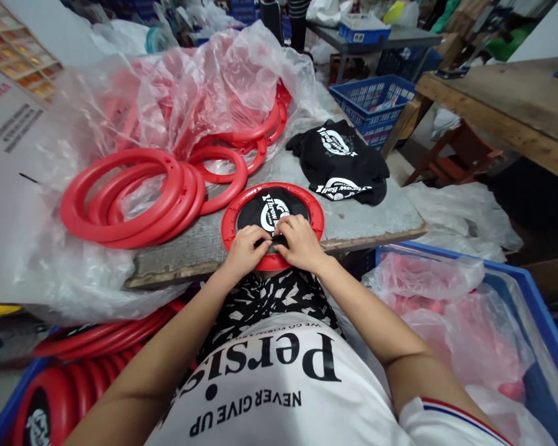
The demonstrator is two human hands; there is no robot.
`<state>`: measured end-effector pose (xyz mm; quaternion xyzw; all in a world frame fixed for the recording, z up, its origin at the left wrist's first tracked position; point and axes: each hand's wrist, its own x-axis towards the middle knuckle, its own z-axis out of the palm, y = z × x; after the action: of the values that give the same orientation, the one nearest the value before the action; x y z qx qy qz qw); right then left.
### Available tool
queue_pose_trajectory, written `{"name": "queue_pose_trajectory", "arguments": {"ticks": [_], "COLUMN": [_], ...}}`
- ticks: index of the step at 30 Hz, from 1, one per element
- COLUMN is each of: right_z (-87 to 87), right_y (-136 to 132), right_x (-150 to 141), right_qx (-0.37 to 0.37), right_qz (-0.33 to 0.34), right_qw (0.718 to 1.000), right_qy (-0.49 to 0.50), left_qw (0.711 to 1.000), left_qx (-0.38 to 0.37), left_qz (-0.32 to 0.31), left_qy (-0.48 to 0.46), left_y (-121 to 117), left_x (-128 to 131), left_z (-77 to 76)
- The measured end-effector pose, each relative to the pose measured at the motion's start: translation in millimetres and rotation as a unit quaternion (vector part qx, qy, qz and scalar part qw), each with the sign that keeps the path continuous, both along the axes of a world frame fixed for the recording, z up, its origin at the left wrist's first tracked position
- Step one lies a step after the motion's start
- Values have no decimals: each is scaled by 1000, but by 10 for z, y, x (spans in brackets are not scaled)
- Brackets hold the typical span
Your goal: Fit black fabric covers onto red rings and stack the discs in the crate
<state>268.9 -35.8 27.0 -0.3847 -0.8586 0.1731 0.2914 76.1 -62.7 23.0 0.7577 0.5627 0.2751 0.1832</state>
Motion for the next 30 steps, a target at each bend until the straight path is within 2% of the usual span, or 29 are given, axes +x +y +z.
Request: {"name": "queue_pose_trajectory", "arguments": {"ticks": [4,9,16,19,23,30], "right_z": [-79,-144,-166,-196,-234,-233], "right_y": [1,0,-29,-28,-23,-33], "right_x": [-23,58,116,119,125,133], "right_qx": [-4,-37,15,62,95,95], "right_qz": [13,88,155,167,175,175], "right_qw": [1000,994,987,983,979,980], "right_qy": [22,62,34,41,42,33], "left_qw": [1000,992,965,947,922,917], "left_qx": [15,54,143,218,313,326], "left_qz": [-21,-114,-205,-212,-212,-219], "left_qy": [4,24,82,103,84,64], "left_y": [-16,-92,-185,-197,-192,-178], "left_x": [-14,-122,-234,-234,-227,-231], "left_z": [-1,-64,-199,-246,-286,-286]}}
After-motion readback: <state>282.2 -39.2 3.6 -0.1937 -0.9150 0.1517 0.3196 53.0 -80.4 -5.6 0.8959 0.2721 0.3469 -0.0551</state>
